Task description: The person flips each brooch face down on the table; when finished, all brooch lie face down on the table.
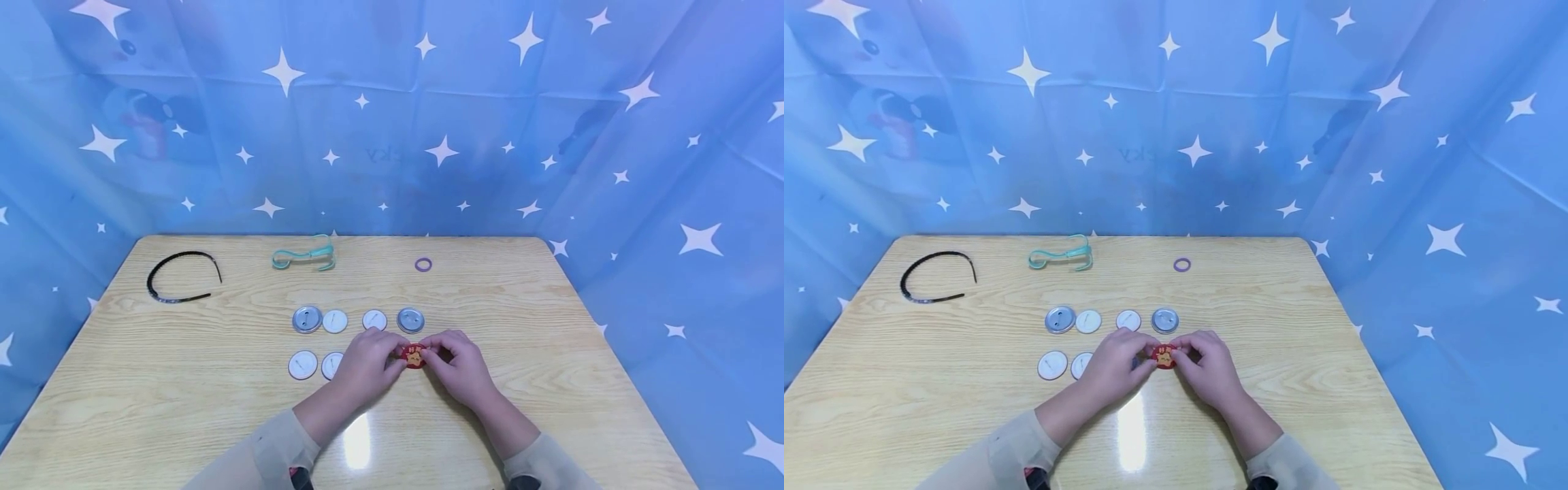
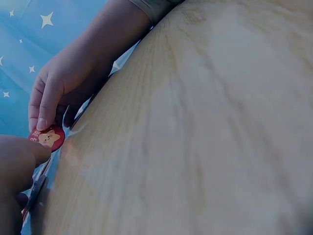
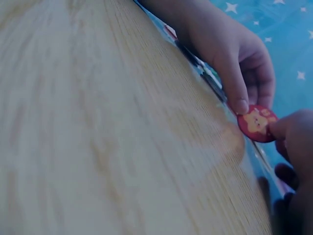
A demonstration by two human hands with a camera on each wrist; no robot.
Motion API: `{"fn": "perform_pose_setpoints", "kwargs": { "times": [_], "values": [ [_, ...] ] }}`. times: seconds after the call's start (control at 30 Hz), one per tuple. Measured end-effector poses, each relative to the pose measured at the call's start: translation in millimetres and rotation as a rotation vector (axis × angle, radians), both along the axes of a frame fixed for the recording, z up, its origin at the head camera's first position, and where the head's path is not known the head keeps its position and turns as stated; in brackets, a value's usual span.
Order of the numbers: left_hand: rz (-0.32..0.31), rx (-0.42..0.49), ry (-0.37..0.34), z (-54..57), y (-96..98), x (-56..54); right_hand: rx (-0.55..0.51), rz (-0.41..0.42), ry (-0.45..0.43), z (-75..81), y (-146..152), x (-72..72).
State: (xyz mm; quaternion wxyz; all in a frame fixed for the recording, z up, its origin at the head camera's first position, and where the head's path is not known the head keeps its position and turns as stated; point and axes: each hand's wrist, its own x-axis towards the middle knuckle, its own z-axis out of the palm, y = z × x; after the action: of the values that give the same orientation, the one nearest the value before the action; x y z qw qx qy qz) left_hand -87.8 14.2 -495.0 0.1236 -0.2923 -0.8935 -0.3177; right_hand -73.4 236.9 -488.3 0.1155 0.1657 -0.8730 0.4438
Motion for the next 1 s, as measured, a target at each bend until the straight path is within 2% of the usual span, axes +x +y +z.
{"fn": "perform_pose_setpoints", "kwargs": {
  "times": [0.33, 0.53, 0.7, 0.83, 1.0],
  "values": [
    [-0.026, 0.033, 0.052, 0.5, -0.6, -1.2, -0.062, 0.036, 0.022, -4.2, 0.9, -1.5],
    [-0.063, 0.045, 0.103, -0.1, -1.1, -1.1, -0.053, 0.092, 0.08, -5.7, 1.3, -0.8],
    [-0.074, 0.033, 0.103, -0.6, -1.0, -0.7, -0.021, 0.084, 0.077, -5.5, 1.2, -0.6],
    [-0.07, 0.01, 0.088, 0.1, -0.7, -0.2, 0.029, 0.099, 0.052, -5.3, 2.6, -0.8],
    [-0.059, -0.025, 0.06, -0.3, -0.2, 0.2, 0.068, 0.122, 0.066, -4.8, 2.8, -1.0]
  ]
}}
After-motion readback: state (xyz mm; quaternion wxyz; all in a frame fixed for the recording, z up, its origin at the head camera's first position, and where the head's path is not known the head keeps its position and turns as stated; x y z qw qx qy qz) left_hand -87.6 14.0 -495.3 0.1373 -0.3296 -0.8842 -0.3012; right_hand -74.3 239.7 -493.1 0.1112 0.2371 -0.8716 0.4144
